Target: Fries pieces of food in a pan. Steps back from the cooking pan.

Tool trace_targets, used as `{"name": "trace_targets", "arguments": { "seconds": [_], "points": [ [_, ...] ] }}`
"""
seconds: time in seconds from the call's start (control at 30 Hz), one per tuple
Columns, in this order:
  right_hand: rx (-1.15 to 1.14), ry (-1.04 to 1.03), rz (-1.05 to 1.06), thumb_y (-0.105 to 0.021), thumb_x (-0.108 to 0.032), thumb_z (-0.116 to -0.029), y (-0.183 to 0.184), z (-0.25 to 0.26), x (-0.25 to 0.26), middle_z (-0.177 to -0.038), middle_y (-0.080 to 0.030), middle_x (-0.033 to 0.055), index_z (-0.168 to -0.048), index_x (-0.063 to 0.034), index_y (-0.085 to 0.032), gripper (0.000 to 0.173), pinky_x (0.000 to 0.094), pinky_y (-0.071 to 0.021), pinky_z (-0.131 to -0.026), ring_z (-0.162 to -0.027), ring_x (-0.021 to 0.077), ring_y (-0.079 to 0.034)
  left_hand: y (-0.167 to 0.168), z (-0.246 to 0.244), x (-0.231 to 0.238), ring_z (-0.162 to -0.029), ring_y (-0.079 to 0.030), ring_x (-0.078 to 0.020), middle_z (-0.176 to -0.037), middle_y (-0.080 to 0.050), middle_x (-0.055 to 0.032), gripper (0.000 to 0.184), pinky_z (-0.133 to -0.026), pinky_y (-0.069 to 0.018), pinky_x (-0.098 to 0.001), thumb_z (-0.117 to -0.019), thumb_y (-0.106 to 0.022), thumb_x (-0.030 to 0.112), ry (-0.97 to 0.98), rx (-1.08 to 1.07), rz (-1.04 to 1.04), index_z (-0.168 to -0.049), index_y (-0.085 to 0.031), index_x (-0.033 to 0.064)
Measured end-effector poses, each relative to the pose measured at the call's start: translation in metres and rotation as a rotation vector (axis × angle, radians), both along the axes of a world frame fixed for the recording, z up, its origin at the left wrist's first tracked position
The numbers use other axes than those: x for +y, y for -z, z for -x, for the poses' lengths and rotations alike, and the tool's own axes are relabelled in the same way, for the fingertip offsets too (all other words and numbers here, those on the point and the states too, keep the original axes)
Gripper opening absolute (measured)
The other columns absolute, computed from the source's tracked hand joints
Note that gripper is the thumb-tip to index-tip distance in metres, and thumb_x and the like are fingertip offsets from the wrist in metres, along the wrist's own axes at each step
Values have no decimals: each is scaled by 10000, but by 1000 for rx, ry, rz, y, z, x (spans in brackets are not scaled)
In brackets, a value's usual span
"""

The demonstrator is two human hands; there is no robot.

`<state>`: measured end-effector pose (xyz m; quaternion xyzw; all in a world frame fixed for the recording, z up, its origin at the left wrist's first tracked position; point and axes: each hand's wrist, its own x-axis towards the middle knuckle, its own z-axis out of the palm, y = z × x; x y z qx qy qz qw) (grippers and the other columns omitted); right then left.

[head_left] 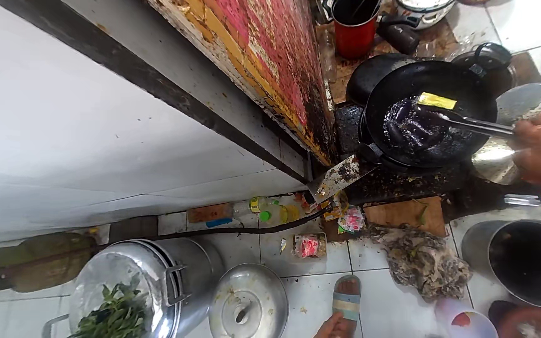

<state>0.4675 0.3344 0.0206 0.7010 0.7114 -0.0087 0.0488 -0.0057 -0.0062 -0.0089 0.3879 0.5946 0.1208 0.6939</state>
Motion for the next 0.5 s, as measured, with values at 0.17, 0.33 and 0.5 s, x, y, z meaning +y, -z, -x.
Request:
{"name": "trace_targets", "arguments": {
  "seconds": [0.17, 0.33, 0.5],
  "points": [
    [321, 285, 51, -632, -289, -1010, 36, -51, 3, -1037, -677, 320, -1092, -34, -705, 278, 808, -454, -767, -987, 558, -643, 0, 1, 0, -1109, -641, -254, -1363, -599, -206, 580, -883, -538, -435, -1049, -393, 310, 9, 7, 9, -1496, -414, -59],
    [692, 615, 175, -612, -393, -967, 70, -96, 4, -628, -535, 66, -942, -128, -662, 270, 367, -370, -379, -411, 139, -420, 1, 1, 0, -1126, -636, -261, -1374, -588, -216, 583, -883, -539, -434, -1049, -389, 307, 25, 7, 16, -1496, -410, -66],
    [1087, 965, 422, -538, -440, -986, 45, -70, -14, -564, -532, 24, -950, -151, -630, 306, 293, -373, -307, -347, 97, -430, 1, 0, 2, -1127, -636, -265, -1378, -589, -214, 577, -889, -537, -443, -1047, -400, 294, 42, 12, 27, -1504, -403, -57]
  ]
}}
